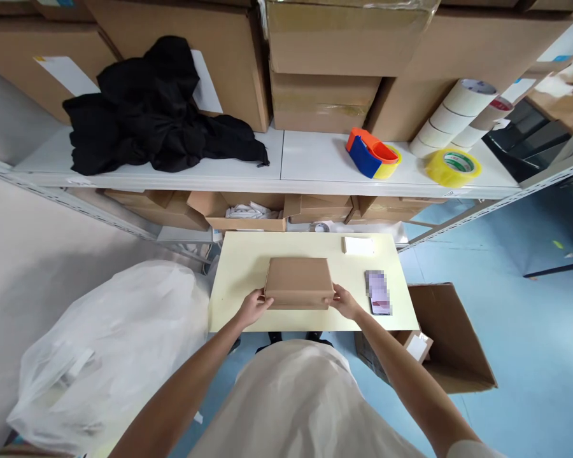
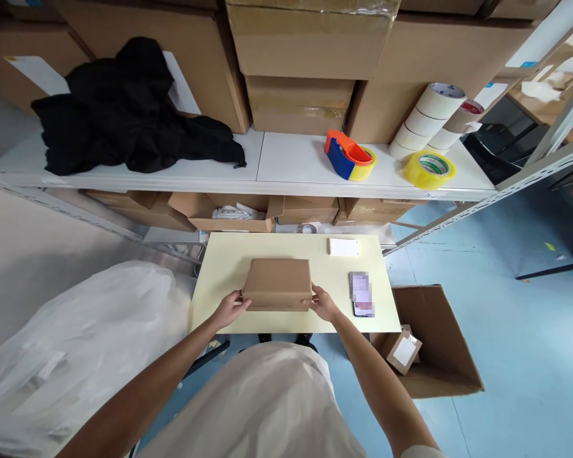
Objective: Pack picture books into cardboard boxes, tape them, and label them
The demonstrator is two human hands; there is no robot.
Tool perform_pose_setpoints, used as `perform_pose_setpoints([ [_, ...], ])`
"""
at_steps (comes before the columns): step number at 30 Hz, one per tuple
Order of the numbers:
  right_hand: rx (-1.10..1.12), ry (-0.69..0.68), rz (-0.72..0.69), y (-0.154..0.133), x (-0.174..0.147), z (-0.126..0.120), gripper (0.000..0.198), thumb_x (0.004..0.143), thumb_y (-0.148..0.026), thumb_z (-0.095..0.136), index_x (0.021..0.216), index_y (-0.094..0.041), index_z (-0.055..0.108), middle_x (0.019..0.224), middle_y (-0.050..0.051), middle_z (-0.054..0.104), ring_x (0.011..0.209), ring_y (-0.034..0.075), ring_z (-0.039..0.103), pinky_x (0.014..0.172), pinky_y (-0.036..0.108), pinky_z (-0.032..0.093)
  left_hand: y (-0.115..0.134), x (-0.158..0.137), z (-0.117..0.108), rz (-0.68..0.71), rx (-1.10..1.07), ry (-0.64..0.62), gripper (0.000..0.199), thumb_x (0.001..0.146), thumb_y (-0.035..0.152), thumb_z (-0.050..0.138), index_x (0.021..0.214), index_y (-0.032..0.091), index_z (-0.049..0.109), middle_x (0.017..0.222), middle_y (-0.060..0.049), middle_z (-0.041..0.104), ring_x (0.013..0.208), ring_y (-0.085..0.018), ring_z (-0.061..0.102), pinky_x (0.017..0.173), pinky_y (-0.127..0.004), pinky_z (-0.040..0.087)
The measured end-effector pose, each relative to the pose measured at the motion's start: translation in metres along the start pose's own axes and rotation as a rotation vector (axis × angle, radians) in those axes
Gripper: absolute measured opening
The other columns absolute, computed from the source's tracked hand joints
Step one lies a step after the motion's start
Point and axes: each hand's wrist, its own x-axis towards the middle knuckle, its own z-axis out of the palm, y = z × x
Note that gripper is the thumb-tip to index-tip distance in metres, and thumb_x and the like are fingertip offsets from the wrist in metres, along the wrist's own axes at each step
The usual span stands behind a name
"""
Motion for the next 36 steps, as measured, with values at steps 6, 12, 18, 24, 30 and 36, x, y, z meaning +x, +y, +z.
perform_pose_setpoints([
  [6,-0.115,0.049,0.239,-0.035,0.018,-0.028,0.063,0.084,-0.066,0.033,0.085,-0.012,0.067,0.075,0.009,0.065,0.07,0.019,0.059,0.07,0.032,0.048,0.03,0.015,-0.011,-0.026,0.037,0.009,0.046,0.074,0.06,0.051,0.076,0.016,0.064,0.072,-0.006,0.066,0.074,-0.021,0.064,0.065,-0.03,0.05],
  [12,-0.048,0.062,0.393,-0.035,0.04,-0.02,0.072,0.08,-0.072,0.034,0.085,-0.008,0.066,0.075,0.011,0.063,0.062,0.016,0.057,0.061,0.028,0.048,0.033,0.034,-0.007,-0.077,0.091,0.045,0.048,0.077,0.06,0.046,0.072,0.015,0.064,0.064,-0.005,0.063,0.069,-0.021,0.063,0.059,-0.028,0.047],
  [18,-0.089,0.164,0.398,-0.025,0.048,-0.012,0.067,0.083,-0.067,0.034,0.101,-0.01,0.064,0.085,0.014,0.065,0.079,0.022,0.061,0.072,0.031,0.049,0.032,0.041,-0.001,-0.105,0.164,0.132,0.044,0.08,0.052,0.048,0.097,0.015,0.064,0.083,-0.007,0.067,0.083,-0.022,0.063,0.07,-0.029,0.048],
  [24,-0.271,0.538,0.063,-0.031,0.032,0.003,0.06,0.09,-0.053,0.032,0.136,-0.015,0.036,0.13,0.02,0.045,0.116,0.028,0.049,0.094,0.045,0.043,0.043,0.027,0.002,0.179,0.418,0.274,0.048,0.088,0.041,0.043,0.126,0.013,0.048,0.125,-0.016,0.053,0.112,-0.024,0.054,0.096,-0.037,0.042],
  [30,-0.594,0.29,-0.308,-0.034,-0.003,0.011,0.05,0.091,-0.042,0.039,0.137,-0.021,0.039,0.144,0.014,0.035,0.132,0.029,0.033,0.106,0.05,0.035,0.048,0.009,0.005,0.42,0.719,0.008,0.054,0.089,0.042,0.041,0.133,0.011,0.043,0.144,-0.017,0.037,0.136,-0.029,0.029,0.109,-0.043,0.028],
  [36,-0.636,0.24,-0.315,-0.029,-0.009,0.013,0.053,0.092,-0.04,0.039,0.141,-0.02,0.032,0.147,0.014,0.029,0.134,0.03,0.03,0.106,0.05,0.035,0.046,0.006,0.004,0.377,0.772,-0.023,0.057,0.088,0.041,0.041,0.138,0.013,0.039,0.148,-0.015,0.031,0.137,-0.03,0.027,0.11,-0.046,0.024],
])
